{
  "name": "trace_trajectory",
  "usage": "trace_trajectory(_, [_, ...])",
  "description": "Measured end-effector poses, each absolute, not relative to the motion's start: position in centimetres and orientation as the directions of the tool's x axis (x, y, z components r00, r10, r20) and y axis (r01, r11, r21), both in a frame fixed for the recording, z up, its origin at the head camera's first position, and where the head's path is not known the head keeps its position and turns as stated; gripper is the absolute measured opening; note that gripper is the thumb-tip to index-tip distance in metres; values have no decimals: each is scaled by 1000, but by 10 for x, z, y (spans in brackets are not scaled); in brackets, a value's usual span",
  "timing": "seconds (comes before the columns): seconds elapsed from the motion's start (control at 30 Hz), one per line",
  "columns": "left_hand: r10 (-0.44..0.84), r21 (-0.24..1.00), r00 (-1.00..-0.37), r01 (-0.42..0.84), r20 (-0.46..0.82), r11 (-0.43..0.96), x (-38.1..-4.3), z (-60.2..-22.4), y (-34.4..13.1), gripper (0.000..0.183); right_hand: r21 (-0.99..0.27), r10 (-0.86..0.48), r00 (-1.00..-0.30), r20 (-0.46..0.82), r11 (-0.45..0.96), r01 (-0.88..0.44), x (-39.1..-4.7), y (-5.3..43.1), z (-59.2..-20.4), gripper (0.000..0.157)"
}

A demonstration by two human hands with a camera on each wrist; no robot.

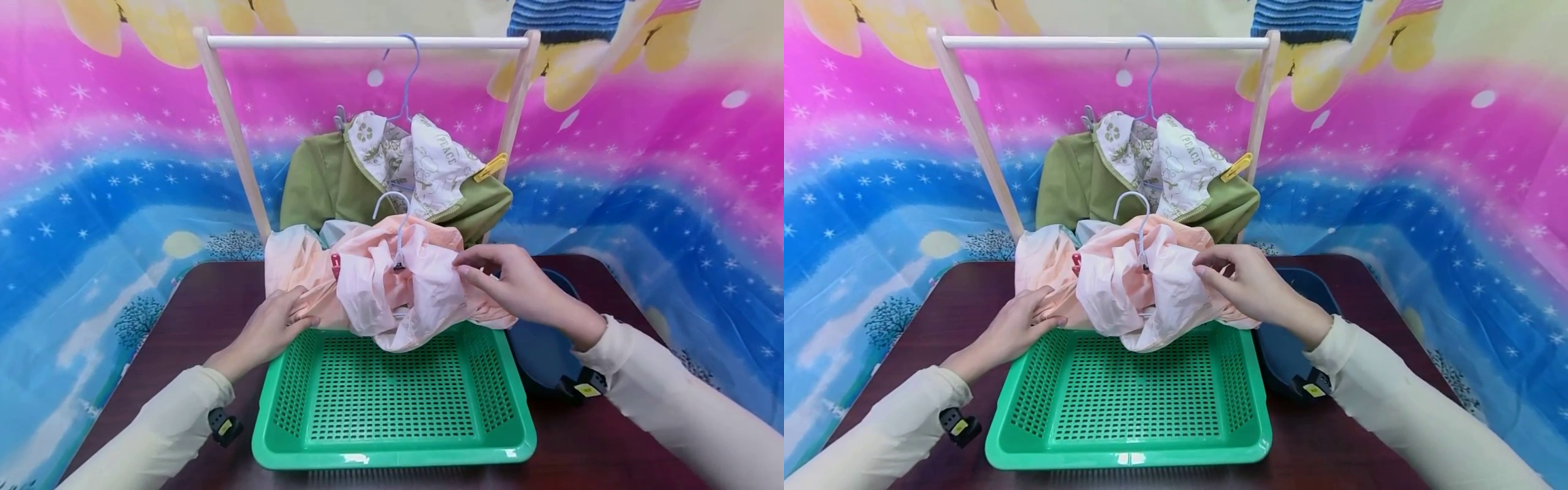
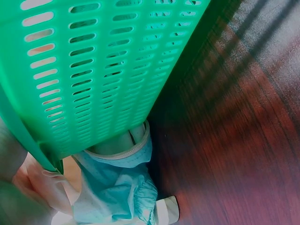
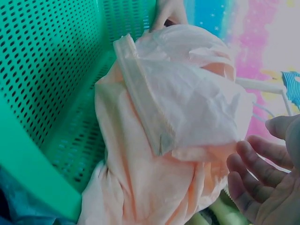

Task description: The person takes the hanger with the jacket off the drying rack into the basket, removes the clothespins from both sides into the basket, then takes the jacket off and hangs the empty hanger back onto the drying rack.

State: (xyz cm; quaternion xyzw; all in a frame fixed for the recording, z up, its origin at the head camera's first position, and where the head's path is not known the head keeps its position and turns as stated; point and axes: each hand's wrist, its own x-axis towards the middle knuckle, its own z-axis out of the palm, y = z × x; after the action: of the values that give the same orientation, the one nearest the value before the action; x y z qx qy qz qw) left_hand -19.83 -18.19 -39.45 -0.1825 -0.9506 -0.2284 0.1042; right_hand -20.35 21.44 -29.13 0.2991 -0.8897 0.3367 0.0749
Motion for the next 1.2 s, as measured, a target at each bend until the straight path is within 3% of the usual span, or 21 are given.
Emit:
trace_trajectory(0.53, [293,399,-915,387,278,831,-197,-394,-182,33,-588,-534,-787,311,542,-600,-199,185,-287,17])
trace_trajectory(1.2, [296,394,-917,385,269,835,-197,-393,-182,33,-560,-667,-662,340,422,-713,-199,139,-272,18])
